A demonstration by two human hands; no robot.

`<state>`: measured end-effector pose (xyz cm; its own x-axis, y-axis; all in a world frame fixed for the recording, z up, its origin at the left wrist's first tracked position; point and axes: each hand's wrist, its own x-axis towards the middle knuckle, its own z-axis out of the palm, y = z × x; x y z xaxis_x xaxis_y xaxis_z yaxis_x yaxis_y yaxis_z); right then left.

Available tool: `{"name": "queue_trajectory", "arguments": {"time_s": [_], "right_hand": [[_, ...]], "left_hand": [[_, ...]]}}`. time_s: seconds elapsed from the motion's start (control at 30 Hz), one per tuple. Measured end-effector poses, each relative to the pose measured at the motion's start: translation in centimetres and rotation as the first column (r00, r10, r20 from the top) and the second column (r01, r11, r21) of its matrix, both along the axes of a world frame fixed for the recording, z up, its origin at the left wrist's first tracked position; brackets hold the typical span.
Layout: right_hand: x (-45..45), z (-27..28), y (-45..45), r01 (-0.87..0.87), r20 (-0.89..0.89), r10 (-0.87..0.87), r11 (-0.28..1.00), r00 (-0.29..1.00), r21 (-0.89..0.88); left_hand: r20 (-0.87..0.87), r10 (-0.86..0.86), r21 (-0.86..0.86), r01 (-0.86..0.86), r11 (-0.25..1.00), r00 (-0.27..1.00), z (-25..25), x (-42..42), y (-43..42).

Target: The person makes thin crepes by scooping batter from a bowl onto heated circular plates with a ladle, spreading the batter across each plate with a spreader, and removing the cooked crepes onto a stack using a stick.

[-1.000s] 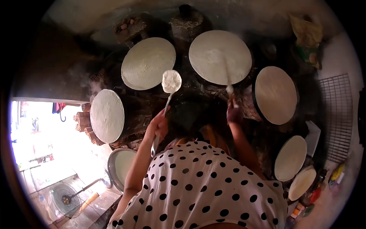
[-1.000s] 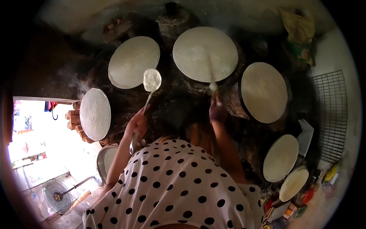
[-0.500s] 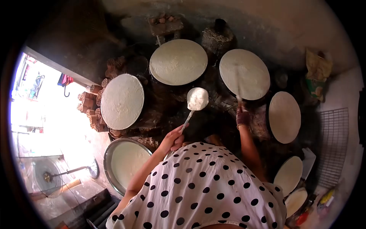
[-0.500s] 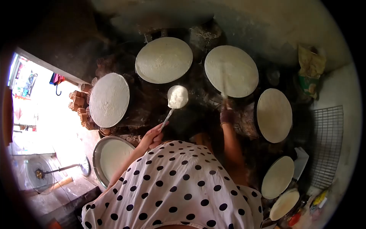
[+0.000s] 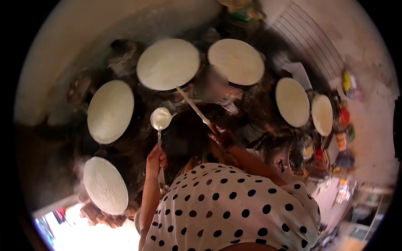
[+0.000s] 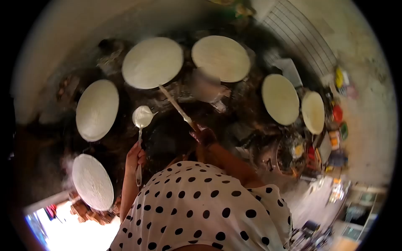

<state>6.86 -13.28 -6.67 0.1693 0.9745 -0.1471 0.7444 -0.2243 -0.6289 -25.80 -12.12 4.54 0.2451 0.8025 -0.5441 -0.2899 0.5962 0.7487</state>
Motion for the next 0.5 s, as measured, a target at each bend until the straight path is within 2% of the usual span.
{"name": "queue_trajectory", "arguments": {"time_s": [0.03,0.07,0.1,0.17,0.2,0.23,0.27,0.3,0.37,0.4,0.43,0.47,0.5], "right_hand": [[1.1,-0.3,-0.5,0.058,-0.004,-0.058,0.998,0.998,0.009],[2.6,-0.6,-0.8,-0.032,-0.007,0.032,0.999,0.999,-0.033],[3.6,-1.2,-1.2,-0.124,-0.017,0.123,0.989,0.992,-0.080],[5.2,-1.8,-1.8,-0.044,-0.095,0.041,0.999,0.995,-0.029],[6.2,-0.8,-1.9,0.036,-0.183,-0.052,0.995,0.982,-0.091],[7.3,-0.4,-2.3,0.099,-0.265,-0.138,0.983,0.954,-0.157],[8.8,-1.8,-2.8,0.107,-0.274,-0.148,0.982,0.950,-0.158],[10.7,-4.4,-3.5,0.049,0.003,-0.049,0.999,0.999,0.000],[16.6,-7.0,-4.7,0.038,0.282,-0.066,0.994,0.957,0.101],[20.2,-7.8,-5.4,0.070,0.421,-0.118,0.990,0.899,0.126],[24.5,-8.8,-6.1,0.098,0.571,-0.165,0.984,0.804,0.147],[29.6,-10.0,-6.5,0.129,0.706,-0.204,0.979,0.679,0.158],[35.4,-11.7,-6.9,0.167,0.776,-0.253,0.967,0.577,0.191]], "left_hand": [[0.020,-0.064,-0.036,0.065,0.997,0.998,0.1,1.1,0.5],[-0.019,-0.083,0.036,0.084,0.996,0.996,0.8,2.0,-0.5],[-0.025,-0.145,0.038,0.145,0.989,0.989,1.3,2.8,-1.3],[0.286,-0.067,0.045,0.057,0.997,0.956,2.1,5.1,-2.4],[0.367,-0.083,0.013,0.084,0.996,0.927,1.3,6.7,-2.1],[0.356,-0.097,0.012,0.099,0.995,0.929,1.4,8.6,-1.5],[0.447,0.006,-0.159,0.073,0.985,0.895,1.3,10.8,-0.6],[0.513,0.118,-0.326,0.066,0.943,0.850,1.5,12.8,0.1],[0.501,0.116,-0.365,0.087,0.927,0.858,3.3,16.6,-0.2],[0.337,-0.030,-0.145,0.083,0.986,0.941,4.5,18.0,-1.3],[0.135,-0.133,0.085,0.122,0.989,0.982,5.7,19.8,-1.9],[-0.111,-0.184,0.171,0.201,0.965,0.977,7.0,21.8,-2.3],[-0.122,-0.186,0.159,0.205,0.966,0.975,6.9,23.8,-2.2]]}}
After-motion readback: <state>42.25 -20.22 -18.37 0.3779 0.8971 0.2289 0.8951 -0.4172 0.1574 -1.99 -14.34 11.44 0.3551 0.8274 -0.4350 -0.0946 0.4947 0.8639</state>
